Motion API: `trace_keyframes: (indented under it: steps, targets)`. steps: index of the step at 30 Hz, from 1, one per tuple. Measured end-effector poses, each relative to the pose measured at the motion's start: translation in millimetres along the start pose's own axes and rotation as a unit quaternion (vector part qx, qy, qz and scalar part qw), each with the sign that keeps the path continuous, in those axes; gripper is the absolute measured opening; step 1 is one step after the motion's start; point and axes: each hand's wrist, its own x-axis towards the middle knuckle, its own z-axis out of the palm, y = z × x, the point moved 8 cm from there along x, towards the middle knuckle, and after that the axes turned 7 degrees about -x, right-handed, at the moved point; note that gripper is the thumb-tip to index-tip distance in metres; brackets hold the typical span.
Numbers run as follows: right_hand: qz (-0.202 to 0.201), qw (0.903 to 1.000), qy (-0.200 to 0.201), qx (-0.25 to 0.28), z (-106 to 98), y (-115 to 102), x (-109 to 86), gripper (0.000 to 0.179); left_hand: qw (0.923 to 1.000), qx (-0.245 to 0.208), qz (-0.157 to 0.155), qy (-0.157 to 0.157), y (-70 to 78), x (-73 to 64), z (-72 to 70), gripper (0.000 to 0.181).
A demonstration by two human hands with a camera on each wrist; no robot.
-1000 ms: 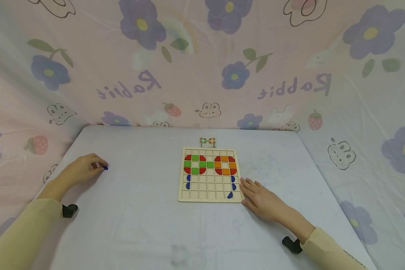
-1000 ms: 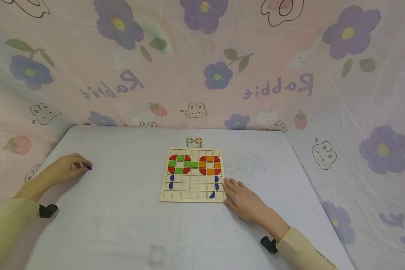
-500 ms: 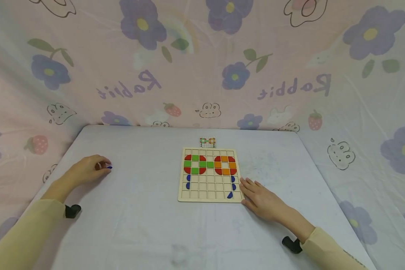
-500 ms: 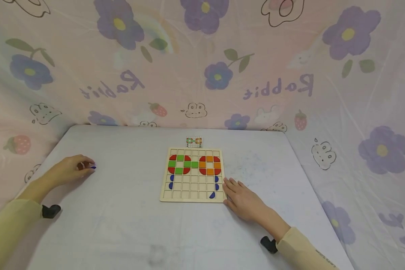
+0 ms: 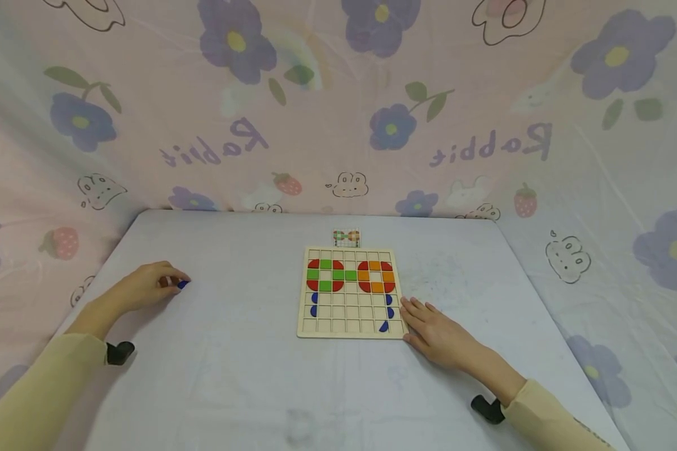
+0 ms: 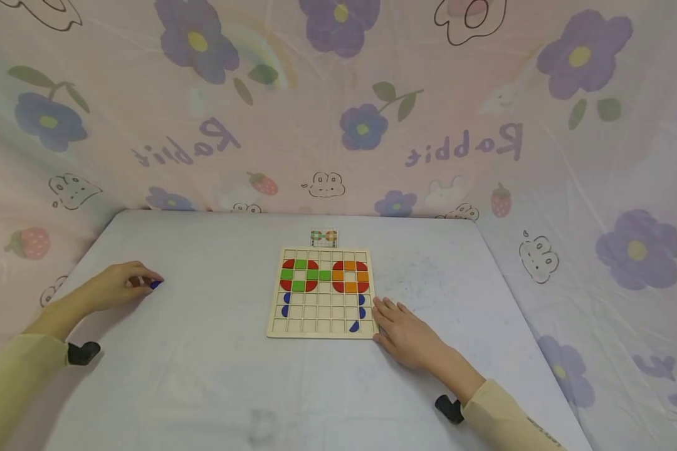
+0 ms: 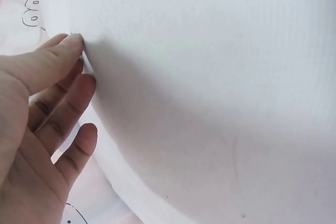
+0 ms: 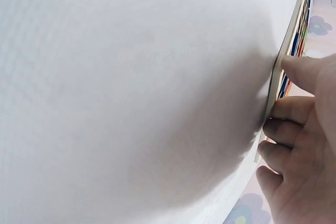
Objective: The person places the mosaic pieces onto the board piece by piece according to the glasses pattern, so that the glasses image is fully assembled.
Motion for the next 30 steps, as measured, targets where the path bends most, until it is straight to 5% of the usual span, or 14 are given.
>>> trace_keyframes:
  steps: [9,15,30]
  targets:
    - [0.0,1.0,0.0,0.004,0.2,-0.5,-0.6,0.06,0.9995,-0.013,-0.016,0.023,11.3,3.2,3.2,0.026]
    - [0.001,1.0,0.001,0.005,0.8,-0.4,-0.7,0.059,0.999,-0.031,-0.005,0.032,33.3,8.7,6.5,0.03]
    - [0.01,0.9999,-0.005,-0.001,5.6,1.7,-0.1,0.061,0.9909,-0.055,0.113,0.047,104.3,32.2,29.2,0.029]
